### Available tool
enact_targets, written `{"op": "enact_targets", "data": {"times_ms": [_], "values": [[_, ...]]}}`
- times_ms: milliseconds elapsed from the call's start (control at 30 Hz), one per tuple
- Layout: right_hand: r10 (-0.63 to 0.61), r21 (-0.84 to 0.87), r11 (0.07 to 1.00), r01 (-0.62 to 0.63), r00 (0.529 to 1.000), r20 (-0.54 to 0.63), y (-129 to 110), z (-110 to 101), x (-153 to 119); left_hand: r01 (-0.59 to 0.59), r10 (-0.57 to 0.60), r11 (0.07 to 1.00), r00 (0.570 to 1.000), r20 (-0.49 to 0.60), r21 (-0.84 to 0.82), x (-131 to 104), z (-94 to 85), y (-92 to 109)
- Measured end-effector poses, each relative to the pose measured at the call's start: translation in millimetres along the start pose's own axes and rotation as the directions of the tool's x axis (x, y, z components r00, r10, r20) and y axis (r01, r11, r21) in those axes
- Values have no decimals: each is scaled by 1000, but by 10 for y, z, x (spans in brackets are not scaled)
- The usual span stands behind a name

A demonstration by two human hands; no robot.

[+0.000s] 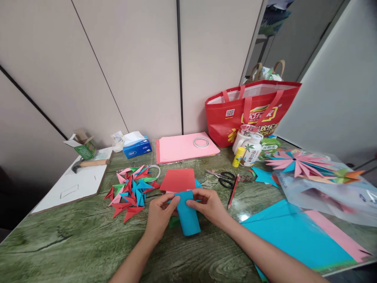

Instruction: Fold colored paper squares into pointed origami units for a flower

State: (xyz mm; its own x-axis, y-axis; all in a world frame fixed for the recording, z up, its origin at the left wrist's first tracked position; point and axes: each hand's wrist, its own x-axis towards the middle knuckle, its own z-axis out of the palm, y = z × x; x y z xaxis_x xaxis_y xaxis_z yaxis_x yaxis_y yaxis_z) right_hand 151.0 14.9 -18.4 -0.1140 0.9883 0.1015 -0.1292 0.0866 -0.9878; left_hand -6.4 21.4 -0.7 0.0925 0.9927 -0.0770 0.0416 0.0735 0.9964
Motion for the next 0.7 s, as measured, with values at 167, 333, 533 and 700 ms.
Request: {"op": "enact_targets", "data": {"times_ms": [167,333,533,700], "values": [[-31,-45,999,30,999,-32,-16,-10,6,-27,27,999,1000,-13,23,-16,4,18],[-4,-7,1000,3,999,-38,-19,1,5,-32,31,999,999,5,8,-20,5,15],[3,11,1000,-2,999,-42,-16,6,2,-32,32,999,999,-8,13,-15,-1,-5],[-18,-30,999,17,999,-45,-49,5,-8,-33,33,999,999,-10,21,-23,0,8]]}}
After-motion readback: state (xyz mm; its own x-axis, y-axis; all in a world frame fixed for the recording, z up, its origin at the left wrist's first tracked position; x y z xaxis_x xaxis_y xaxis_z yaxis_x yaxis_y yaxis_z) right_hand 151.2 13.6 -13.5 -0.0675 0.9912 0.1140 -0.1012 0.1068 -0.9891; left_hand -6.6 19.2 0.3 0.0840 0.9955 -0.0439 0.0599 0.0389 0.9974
